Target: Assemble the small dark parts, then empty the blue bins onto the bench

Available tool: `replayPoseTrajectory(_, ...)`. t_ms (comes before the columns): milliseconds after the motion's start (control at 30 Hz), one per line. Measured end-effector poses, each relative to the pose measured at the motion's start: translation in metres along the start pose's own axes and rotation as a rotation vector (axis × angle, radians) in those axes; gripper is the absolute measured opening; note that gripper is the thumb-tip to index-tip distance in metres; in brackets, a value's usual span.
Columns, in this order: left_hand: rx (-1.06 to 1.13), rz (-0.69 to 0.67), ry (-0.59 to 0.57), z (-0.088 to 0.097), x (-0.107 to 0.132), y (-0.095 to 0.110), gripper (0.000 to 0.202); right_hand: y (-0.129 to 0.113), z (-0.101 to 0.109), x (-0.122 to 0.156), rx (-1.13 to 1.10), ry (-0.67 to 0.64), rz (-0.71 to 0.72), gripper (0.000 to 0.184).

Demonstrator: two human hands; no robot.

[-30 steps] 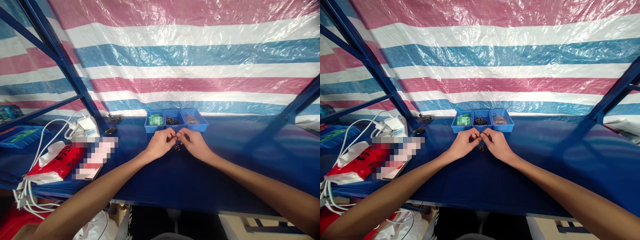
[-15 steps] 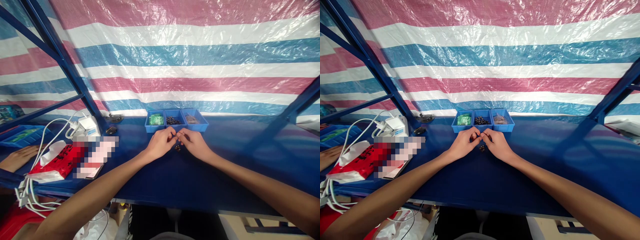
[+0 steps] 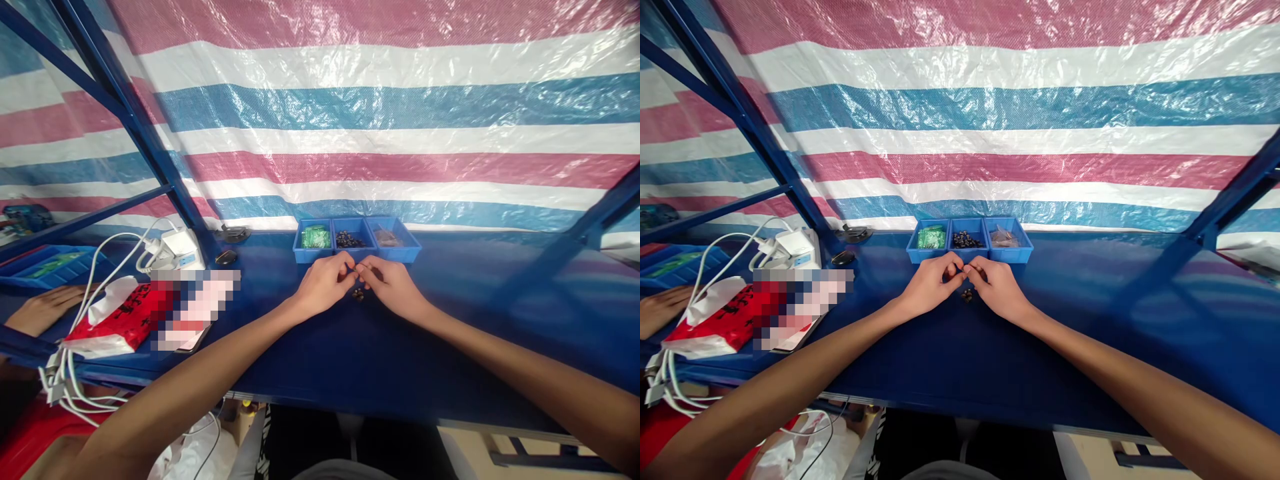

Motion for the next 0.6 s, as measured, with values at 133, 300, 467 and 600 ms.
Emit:
replayPoseTrajectory(133,-0.004,-0.005,-0.001,-0.0002,-0.0001,0.0002,0.011,-0.0017,-0.0003,0.0000,0.003,-0.002,0.003,0.032)
replayPoseTrajectory(300,-0.014,-0.005,0.003,-0.0002,0.0003,0.0004,0.010,-0.0023,-0.0002,0.0001,0.007,-0.007,0.005,0.033)
replayPoseTrajectory(467,-0.041,-0.033,-0.003,0.0001,-0.0006,0.0013,0.010,-0.0022,-0.0004,-0.0012,0.009,-0.001,0.010,0.033)
replayPoseTrajectory(600,-0.084,-0.062,-0.012,0.0030,-0.0010,0.0030,0.009,-0.0019,-0.0022,-0.0024,-0.019,-0.014,0.008,0.033)
Point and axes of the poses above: each hand's wrist, its own x-axis away from the middle knuckle, its own z-axis out of the back of the hand, y = z × x, the point moved 10 cm from there along -x, towards the middle knuckle, and after that the axes turned 9 degrees about -x, right-handed, at the moved point
